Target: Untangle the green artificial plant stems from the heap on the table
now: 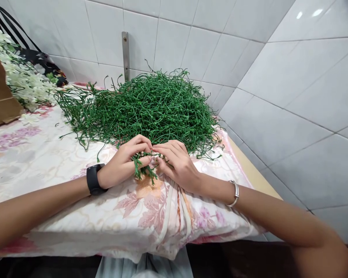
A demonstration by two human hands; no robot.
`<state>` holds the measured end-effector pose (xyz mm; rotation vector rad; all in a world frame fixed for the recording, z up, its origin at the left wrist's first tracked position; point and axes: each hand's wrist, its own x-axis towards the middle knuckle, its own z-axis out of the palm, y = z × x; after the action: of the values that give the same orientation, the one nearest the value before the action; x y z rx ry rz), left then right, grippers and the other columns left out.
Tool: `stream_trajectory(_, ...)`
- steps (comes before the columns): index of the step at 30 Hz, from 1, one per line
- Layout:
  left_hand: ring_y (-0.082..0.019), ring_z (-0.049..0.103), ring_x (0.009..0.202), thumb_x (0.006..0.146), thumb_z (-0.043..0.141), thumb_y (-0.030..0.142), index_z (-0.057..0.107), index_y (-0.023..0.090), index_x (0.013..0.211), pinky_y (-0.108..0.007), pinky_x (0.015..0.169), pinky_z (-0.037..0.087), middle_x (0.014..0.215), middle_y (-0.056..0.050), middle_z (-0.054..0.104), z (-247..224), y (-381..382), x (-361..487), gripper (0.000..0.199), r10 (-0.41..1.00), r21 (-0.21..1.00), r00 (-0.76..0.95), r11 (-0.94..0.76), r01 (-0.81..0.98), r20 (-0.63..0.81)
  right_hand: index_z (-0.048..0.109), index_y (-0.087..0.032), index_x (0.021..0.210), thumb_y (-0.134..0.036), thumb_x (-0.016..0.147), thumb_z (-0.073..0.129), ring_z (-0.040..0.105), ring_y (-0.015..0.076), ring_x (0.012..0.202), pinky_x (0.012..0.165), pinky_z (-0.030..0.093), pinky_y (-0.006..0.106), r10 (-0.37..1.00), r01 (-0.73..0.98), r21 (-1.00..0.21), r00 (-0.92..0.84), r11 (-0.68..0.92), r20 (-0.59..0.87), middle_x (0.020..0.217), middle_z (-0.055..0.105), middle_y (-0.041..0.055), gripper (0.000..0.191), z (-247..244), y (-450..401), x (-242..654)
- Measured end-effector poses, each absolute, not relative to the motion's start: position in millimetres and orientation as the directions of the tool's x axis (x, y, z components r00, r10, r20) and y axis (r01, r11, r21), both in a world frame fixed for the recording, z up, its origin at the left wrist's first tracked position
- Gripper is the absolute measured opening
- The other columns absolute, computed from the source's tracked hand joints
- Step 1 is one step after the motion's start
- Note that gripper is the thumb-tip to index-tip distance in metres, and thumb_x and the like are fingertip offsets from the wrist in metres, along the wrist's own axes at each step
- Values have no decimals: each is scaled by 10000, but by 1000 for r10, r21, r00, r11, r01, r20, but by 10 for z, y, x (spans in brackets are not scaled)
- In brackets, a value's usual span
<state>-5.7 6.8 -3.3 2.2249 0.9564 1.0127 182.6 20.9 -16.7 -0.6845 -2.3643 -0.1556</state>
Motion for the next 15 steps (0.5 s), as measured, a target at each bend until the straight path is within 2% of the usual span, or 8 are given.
stream_trajectory(8, -127, 468, 811, 827, 444, 303, 514, 149, 634, -245, 770, 379, 869, -34, 483, -28, 64, -44, 256, 777, 685, 454, -614, 392, 436, 489, -114, 1090, -177, 823, 433, 504, 173, 990, 900, 369, 372, 372, 496, 13, -669, 868, 644, 1090, 579, 82, 280, -188, 196, 1826)
stream_trajectory(15, -140, 501, 836, 842, 419, 261, 544, 164, 856, -250, 754, 389, 889, -35, 547, -76, 50, -52, 158, 783, 728, 454, -594, 342, 426, 442, -103, 1142, -144, 855, 333, 490, 183, 999, 887, 367, 383, 463, 567, -35, -633, 823, 621, 1098, 555, 112, 309, -172, 197, 1810)
